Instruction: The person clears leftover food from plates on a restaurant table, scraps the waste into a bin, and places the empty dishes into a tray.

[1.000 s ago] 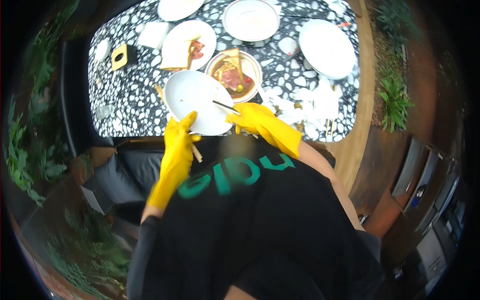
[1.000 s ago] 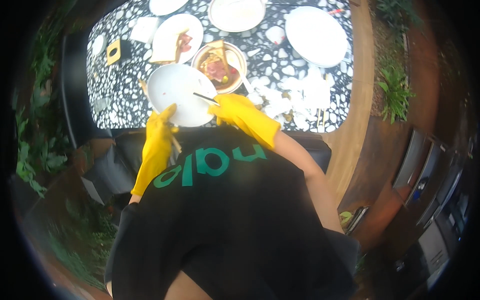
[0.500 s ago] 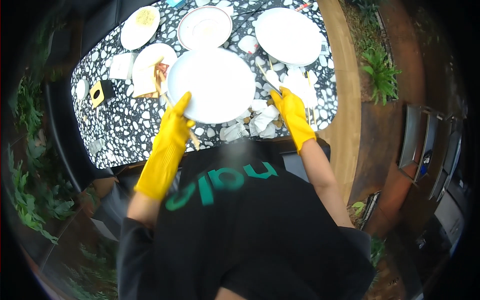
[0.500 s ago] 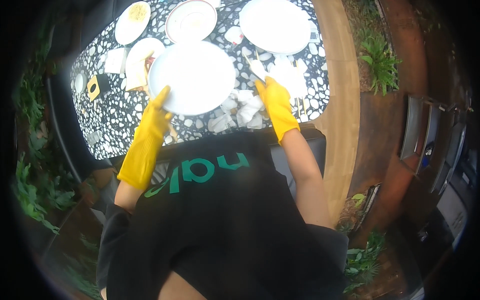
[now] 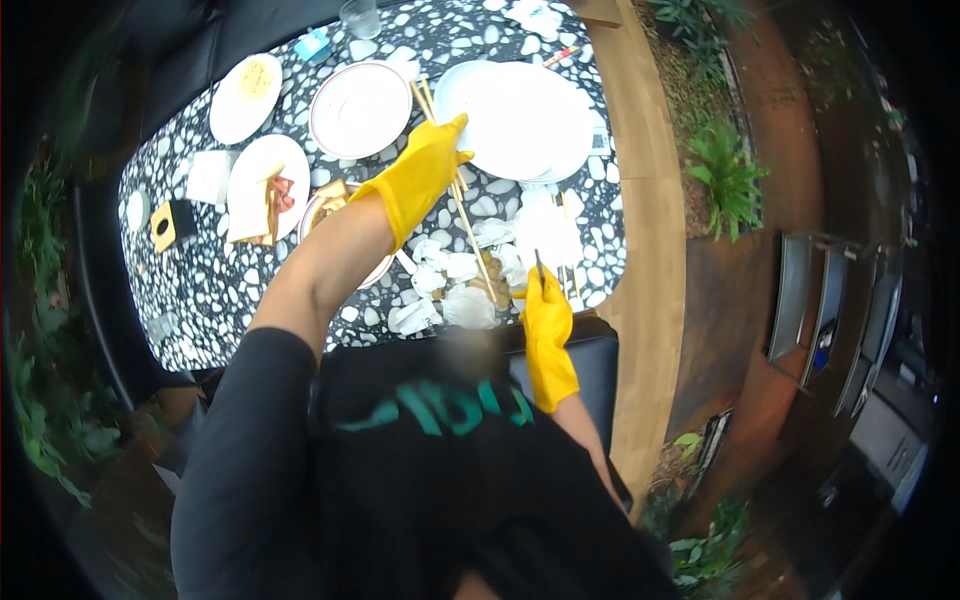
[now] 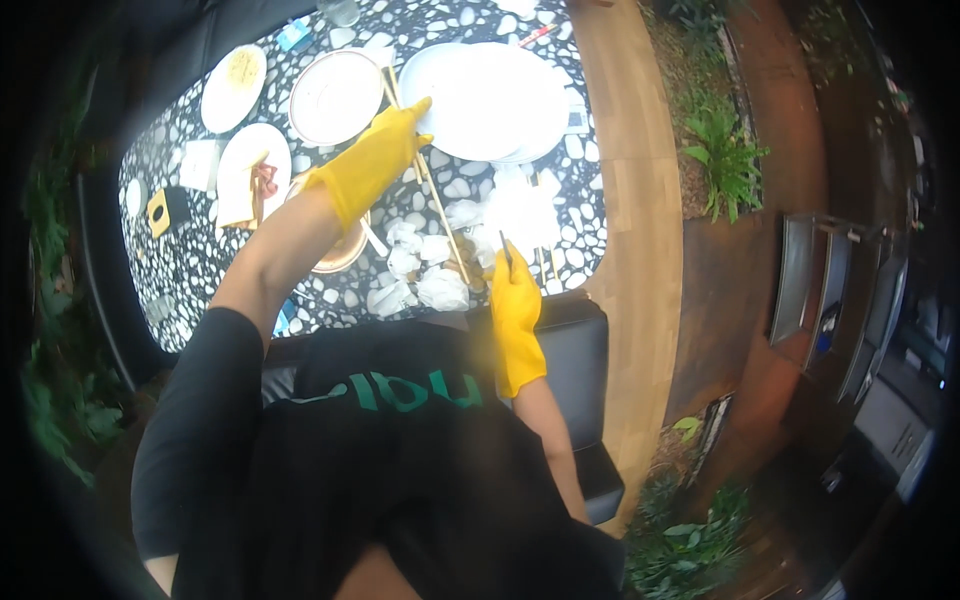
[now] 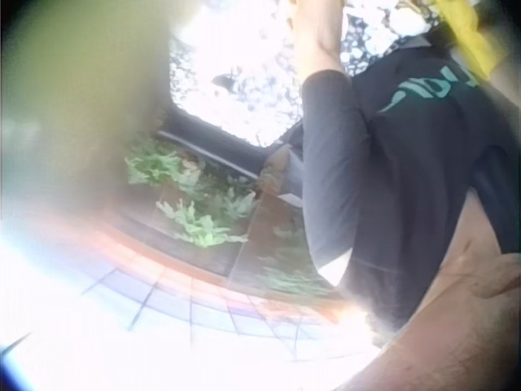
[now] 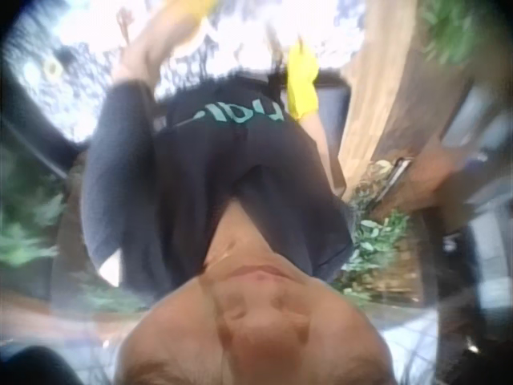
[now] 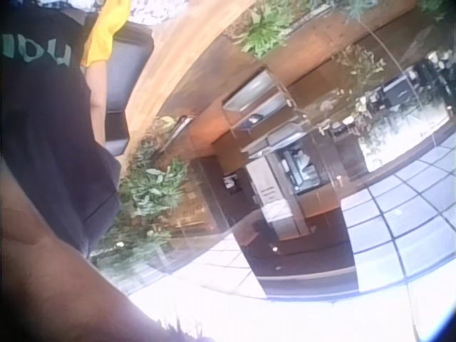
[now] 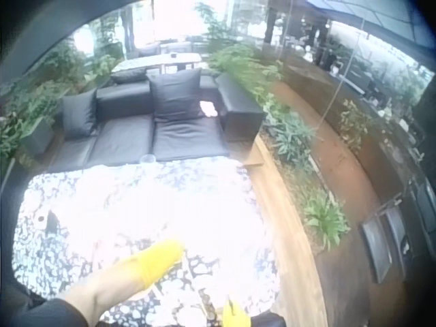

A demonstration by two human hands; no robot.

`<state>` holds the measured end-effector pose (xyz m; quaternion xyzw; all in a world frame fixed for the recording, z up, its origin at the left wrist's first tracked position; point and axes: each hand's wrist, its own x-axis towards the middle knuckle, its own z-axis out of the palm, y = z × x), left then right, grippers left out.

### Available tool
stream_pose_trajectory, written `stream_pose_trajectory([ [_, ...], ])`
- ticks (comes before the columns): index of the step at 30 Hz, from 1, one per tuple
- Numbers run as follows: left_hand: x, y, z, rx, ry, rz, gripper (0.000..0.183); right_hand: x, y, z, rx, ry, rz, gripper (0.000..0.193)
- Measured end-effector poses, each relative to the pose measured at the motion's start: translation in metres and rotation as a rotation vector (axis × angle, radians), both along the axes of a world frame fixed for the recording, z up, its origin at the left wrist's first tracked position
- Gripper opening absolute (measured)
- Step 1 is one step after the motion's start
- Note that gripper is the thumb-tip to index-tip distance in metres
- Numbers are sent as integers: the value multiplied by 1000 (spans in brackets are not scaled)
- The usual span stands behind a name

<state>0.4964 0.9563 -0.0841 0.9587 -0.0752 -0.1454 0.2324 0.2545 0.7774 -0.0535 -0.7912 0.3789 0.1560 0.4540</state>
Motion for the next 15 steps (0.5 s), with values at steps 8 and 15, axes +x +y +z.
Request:
stream_pose_trajectory([
  [8, -17, -3, 40, -537, 158, 851, 28, 12, 6, -2, 87, -176, -249, 41],
  [15, -121, 209, 14, -563, 20, 1174, 29, 73, 88, 42, 50, -202, 143, 47],
])
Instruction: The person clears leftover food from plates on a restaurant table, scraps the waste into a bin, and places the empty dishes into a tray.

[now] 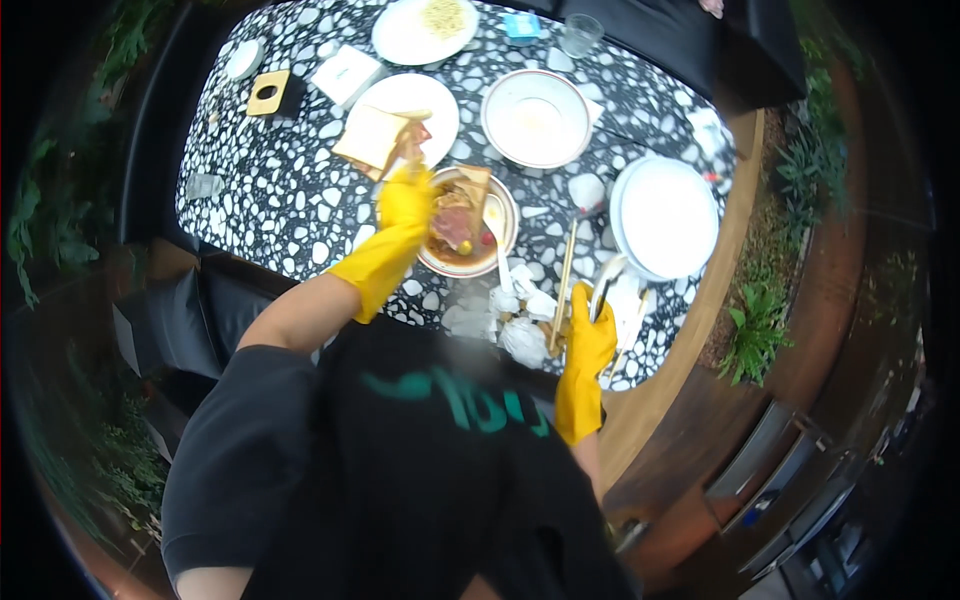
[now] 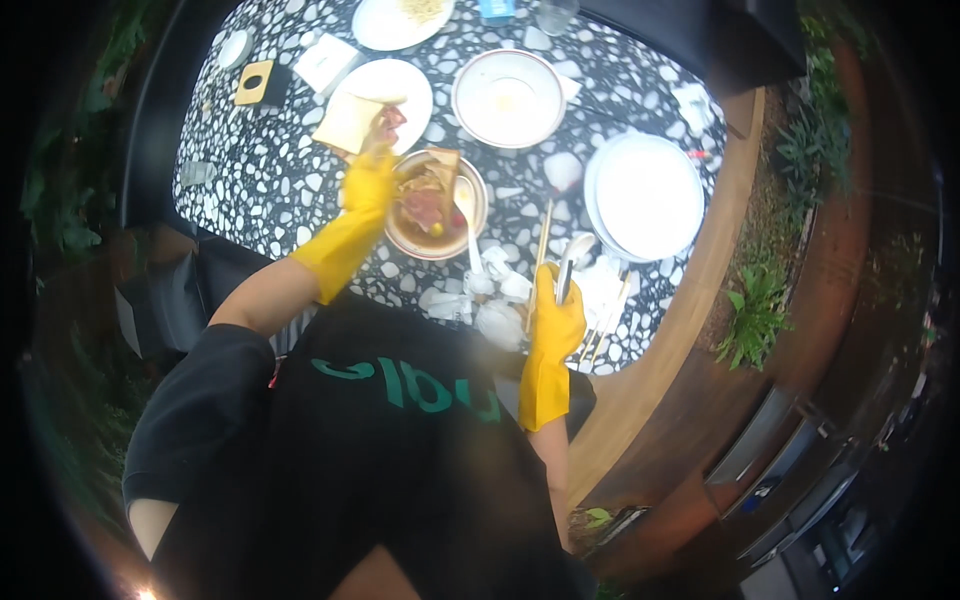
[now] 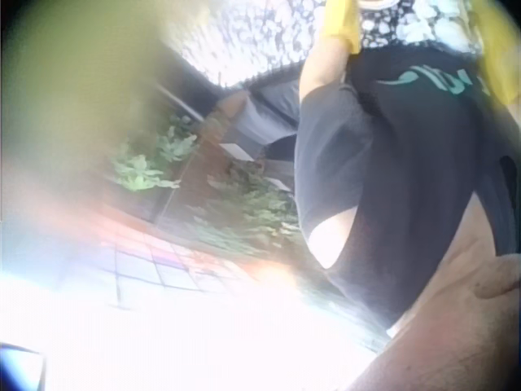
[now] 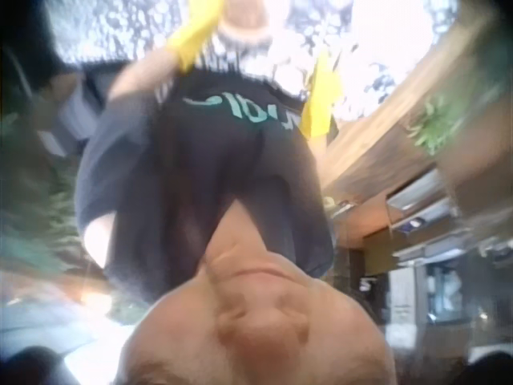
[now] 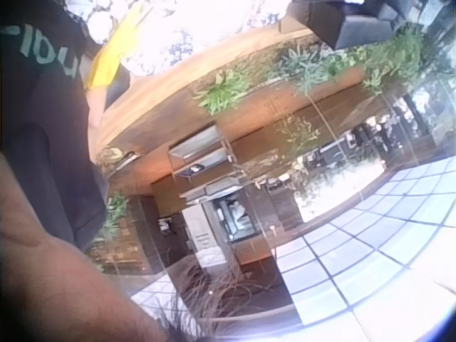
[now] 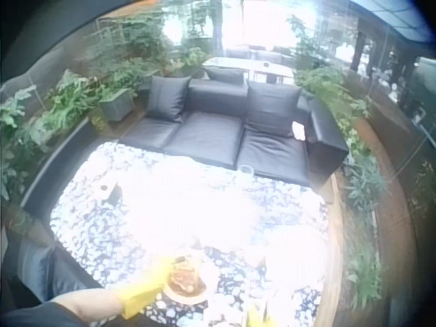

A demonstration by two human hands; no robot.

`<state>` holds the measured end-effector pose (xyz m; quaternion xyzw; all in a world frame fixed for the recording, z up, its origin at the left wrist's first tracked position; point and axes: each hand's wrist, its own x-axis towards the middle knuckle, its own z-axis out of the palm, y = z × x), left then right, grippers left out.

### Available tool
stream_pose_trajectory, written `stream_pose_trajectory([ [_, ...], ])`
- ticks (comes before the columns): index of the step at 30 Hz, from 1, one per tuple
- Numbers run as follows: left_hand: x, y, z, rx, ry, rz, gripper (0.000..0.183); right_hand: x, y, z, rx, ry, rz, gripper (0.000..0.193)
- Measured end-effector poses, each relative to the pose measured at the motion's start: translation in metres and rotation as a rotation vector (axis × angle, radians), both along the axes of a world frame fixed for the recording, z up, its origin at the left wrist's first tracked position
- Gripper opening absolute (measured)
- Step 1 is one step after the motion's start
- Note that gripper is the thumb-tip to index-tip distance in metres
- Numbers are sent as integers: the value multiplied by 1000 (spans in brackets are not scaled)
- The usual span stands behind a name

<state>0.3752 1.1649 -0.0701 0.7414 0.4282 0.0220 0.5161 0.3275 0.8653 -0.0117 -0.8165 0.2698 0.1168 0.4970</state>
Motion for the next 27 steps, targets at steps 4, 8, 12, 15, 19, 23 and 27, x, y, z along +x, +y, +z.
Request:
stream_pose_trajectory([
  [4, -54, 173, -57, -80, -234, 653, 29, 52, 50, -12, -124, 179, 205, 51],
  [8, -62, 217, -41, 29, -51, 312, 30, 108, 71, -78, 143, 85, 114, 45],
  [12, -74, 165, -17, -321, 303, -82, 32, 136, 101, -89, -212, 112, 226, 51],
  [15, -91, 102, -36, -614, 324, -136, 38, 121, 101, -103, -498, 110, 456, 59],
  [19, -63, 62, -15, -549, 468, -131, 38, 101, 124, -61, -425, 23, 385, 46],
  [23, -65, 71, -21, -410, 5, 130, 37, 112, 138, -36, -132, 64, 104, 39],
  [27, 27, 165, -7, 30, 81, -1, 41, 139, 146, -35, 34, 119, 130, 44],
])
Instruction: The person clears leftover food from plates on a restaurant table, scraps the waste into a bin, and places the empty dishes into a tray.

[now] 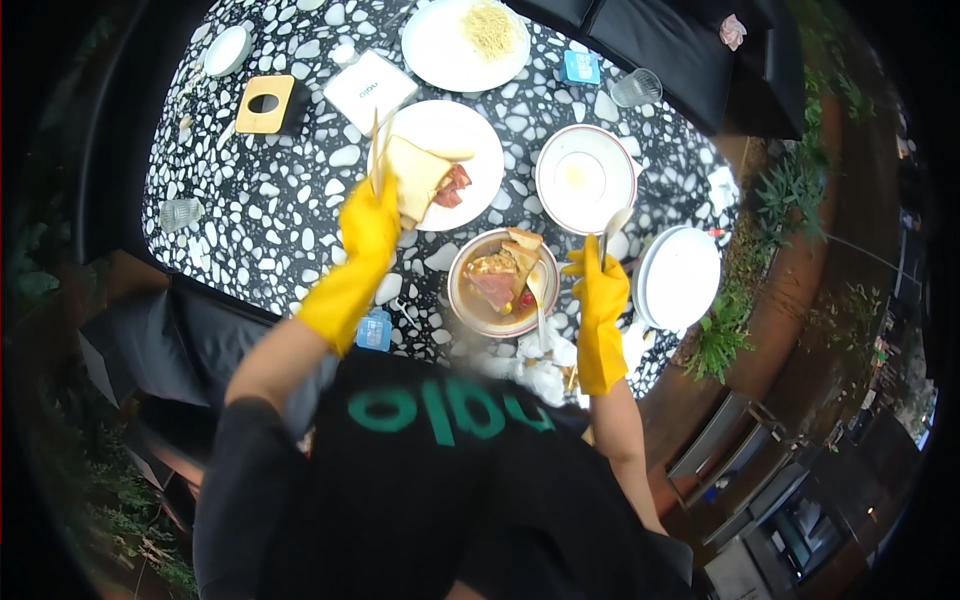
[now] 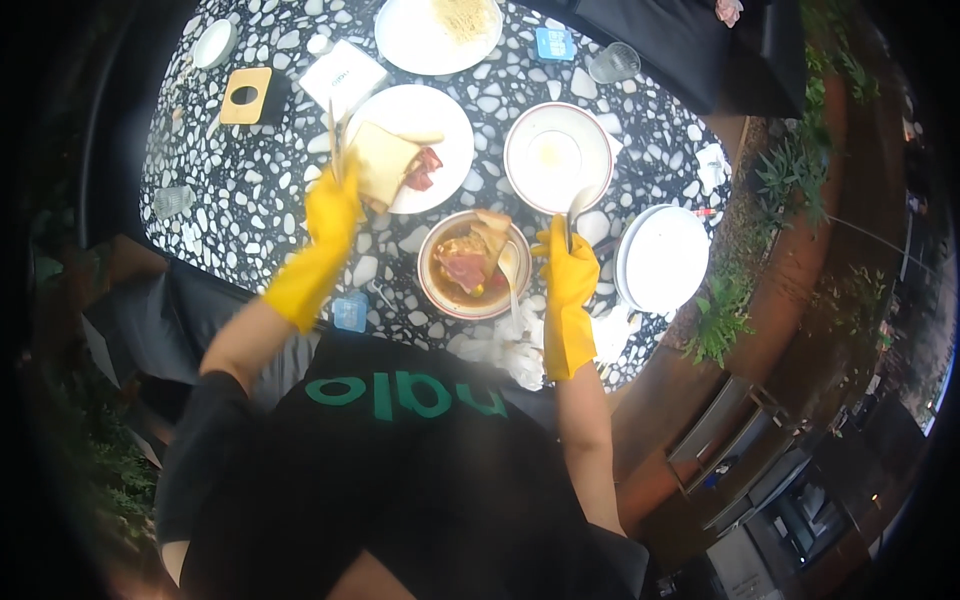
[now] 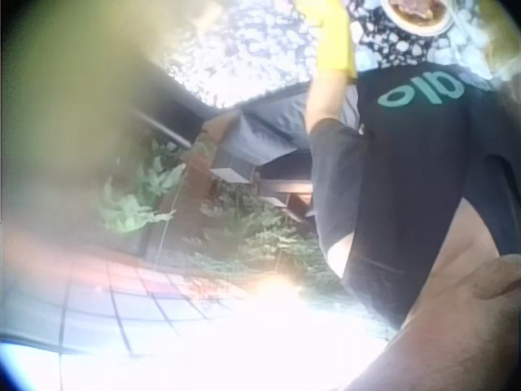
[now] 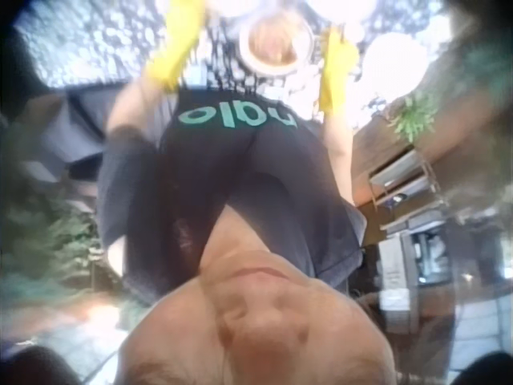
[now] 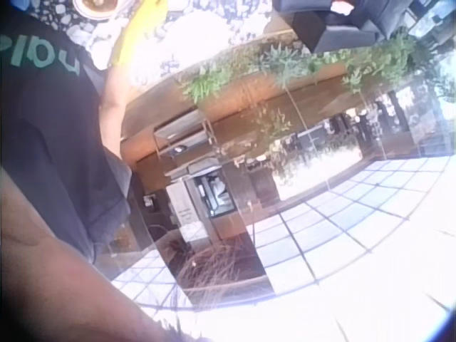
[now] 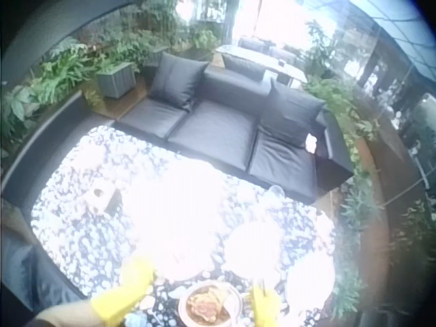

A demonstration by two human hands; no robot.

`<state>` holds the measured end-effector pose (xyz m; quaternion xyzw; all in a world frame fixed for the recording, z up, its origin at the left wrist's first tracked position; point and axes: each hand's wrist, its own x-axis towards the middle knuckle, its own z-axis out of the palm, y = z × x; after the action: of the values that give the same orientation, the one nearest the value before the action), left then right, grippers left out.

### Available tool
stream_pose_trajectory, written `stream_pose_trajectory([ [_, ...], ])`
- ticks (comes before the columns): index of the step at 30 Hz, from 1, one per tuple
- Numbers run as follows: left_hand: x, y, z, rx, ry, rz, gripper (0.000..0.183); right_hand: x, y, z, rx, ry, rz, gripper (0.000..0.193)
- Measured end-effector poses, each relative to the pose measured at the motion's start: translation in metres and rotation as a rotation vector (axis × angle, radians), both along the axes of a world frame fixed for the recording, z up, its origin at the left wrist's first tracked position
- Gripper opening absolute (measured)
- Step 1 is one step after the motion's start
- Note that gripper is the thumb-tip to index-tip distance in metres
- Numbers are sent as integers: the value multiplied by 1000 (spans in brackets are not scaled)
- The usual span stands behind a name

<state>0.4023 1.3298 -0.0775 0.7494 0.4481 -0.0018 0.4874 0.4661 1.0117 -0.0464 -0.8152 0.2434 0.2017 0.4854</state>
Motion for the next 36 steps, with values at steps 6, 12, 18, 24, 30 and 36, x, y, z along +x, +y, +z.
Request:
stream_pose_trajectory([
  [6, 192, 157, -69, 742, 72, -667, 26, -18, 4, 9, -16, 22, -26, 41],
  [12, 287, 114, -88, 841, 154, -441, 16, -58, 7, 29, -29, 89, -243, 42],
  [18, 300, 143, -117, 967, 151, -537, 22, -62, 15, 41, -64, 117, -328, 40],
  [24, 300, 139, -107, 424, 214, -353, 42, -57, 22, 42, -69, 111, -313, 38],
  [30, 277, 132, -91, -93, 68, -210, 41, -83, 6, 39, -28, 39, -329, 41],
  [36, 262, 165, -101, 379, 96, -309, 40, -105, -7, 47, 91, 22, -372, 41],
])
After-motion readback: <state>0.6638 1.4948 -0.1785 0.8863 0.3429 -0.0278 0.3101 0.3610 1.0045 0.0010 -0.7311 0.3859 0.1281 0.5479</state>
